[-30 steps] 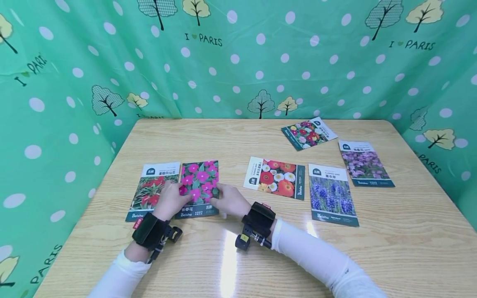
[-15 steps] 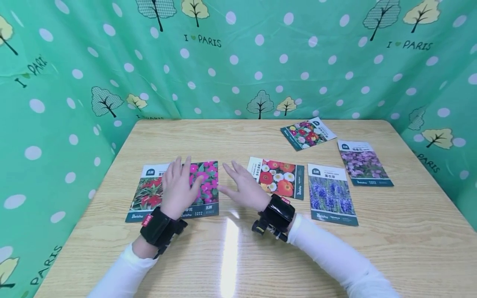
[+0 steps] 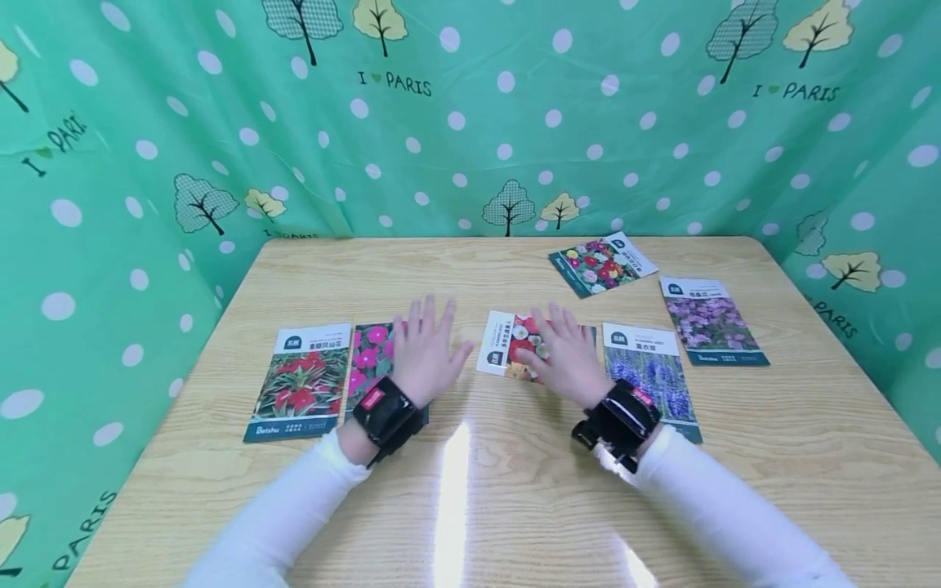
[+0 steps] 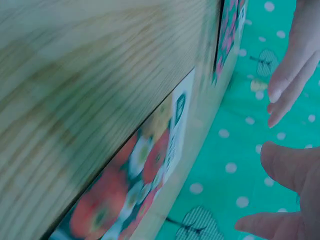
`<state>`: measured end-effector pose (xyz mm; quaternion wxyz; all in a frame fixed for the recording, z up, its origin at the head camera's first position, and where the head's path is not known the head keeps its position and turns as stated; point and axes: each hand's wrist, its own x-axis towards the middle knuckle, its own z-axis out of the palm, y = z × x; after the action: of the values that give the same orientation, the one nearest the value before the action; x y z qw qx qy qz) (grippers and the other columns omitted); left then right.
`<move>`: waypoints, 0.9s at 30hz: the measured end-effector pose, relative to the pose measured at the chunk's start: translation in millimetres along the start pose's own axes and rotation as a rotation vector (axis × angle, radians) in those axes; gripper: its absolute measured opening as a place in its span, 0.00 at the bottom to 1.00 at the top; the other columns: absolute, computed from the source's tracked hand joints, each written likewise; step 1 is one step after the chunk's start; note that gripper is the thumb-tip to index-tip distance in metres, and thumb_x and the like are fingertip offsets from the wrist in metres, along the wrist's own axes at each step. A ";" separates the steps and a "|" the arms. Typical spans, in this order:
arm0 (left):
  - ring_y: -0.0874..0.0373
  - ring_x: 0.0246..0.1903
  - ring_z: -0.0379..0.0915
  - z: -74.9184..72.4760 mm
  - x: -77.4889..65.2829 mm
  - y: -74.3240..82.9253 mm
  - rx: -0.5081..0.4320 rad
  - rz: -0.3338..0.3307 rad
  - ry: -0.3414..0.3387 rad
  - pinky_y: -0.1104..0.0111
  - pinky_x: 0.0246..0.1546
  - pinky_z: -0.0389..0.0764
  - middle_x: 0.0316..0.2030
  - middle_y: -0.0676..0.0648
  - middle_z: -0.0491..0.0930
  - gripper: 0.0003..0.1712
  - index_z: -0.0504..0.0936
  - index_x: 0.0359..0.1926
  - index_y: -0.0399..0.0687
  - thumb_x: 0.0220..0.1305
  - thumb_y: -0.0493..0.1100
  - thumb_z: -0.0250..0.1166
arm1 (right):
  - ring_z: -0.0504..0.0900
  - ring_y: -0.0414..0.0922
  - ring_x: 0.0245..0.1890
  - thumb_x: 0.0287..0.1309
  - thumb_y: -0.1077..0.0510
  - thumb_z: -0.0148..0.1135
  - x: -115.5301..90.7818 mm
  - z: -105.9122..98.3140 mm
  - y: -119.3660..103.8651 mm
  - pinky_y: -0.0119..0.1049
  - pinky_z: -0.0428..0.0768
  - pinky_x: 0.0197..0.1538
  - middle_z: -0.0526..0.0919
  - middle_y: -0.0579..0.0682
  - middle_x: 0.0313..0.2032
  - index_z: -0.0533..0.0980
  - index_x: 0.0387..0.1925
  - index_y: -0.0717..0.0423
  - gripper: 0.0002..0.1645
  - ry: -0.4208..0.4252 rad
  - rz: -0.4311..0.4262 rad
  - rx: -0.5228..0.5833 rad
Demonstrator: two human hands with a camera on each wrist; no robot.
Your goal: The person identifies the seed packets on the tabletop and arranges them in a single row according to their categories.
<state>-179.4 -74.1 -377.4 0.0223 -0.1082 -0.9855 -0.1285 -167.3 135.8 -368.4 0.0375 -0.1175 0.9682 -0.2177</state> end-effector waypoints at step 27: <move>0.38 0.61 0.51 37.5 32.9 49.0 -0.518 -0.089 -0.236 0.53 0.61 0.58 0.63 0.30 0.55 0.44 0.52 0.66 0.29 0.62 0.56 0.55 | 0.50 0.65 0.64 0.64 0.48 0.50 -20.7 -8.6 63.1 0.58 0.60 0.61 0.47 0.74 0.65 0.29 0.69 0.60 0.50 -0.172 0.343 0.554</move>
<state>-201.4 -11.3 -399.1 -0.1266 -0.0811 -0.9195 -0.3633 -161.6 199.8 -387.4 0.1857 0.0437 0.8711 -0.4525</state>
